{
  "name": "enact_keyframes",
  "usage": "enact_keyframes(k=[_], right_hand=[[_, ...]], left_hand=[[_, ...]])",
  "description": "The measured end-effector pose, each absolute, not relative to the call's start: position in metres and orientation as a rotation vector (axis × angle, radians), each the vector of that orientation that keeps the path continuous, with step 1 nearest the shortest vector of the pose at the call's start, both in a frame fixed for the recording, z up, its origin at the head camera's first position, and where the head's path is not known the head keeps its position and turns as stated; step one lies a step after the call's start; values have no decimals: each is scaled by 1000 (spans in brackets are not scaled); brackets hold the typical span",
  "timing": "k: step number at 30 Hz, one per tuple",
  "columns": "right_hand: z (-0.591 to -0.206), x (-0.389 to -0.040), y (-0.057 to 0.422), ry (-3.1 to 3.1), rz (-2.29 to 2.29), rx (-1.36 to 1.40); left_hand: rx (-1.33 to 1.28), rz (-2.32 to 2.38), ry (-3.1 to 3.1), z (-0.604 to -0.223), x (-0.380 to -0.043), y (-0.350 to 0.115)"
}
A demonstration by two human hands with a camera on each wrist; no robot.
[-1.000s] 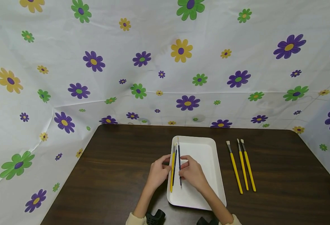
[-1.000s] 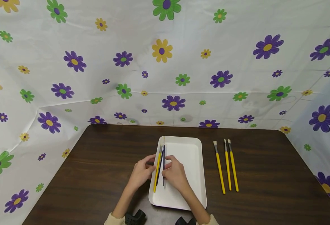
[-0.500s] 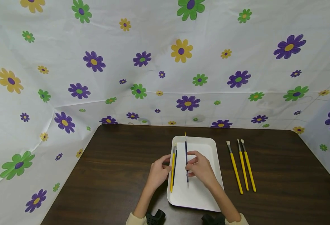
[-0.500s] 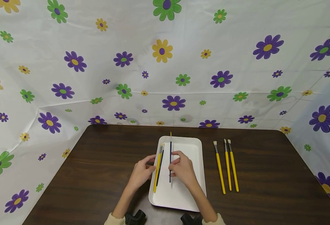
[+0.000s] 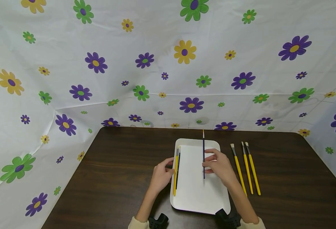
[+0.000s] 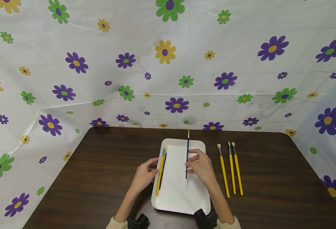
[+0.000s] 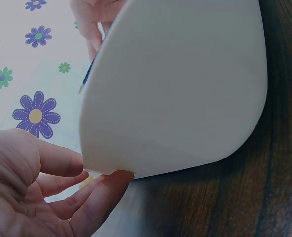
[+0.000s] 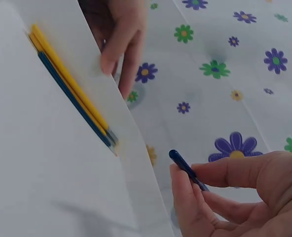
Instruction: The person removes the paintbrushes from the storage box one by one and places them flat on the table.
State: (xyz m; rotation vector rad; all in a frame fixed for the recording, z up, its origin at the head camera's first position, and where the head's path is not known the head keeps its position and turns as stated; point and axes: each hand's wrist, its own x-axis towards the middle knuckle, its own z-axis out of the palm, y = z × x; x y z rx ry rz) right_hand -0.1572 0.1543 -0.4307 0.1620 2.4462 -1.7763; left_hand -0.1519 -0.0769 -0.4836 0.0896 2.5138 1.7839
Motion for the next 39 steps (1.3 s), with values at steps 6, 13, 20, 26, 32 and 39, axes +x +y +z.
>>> enact_keyframes(k=[6,13,20,26,32,39], right_hand=[[-429,-161,170,2471,-1768,164],[-432,-163,192,2544,-1712,159],[-434,-166,213,2585,-1662,181],[-439,-167,225,2630,-1597,196],[-442,-169,230,2601,-1530,210],[-447,-171,236,2583,-1454,230]], left_hand=[[86,1785,2509,-484,-151,-77],[78,1797,2493,-484,-151,-77],[84,1777,2513,-483,-151,-77],[105,1788,2520,-483,-151,-78],[111,1813,2509,-482,-150,-77],[102,1821,2501,-481,-149,-76]])
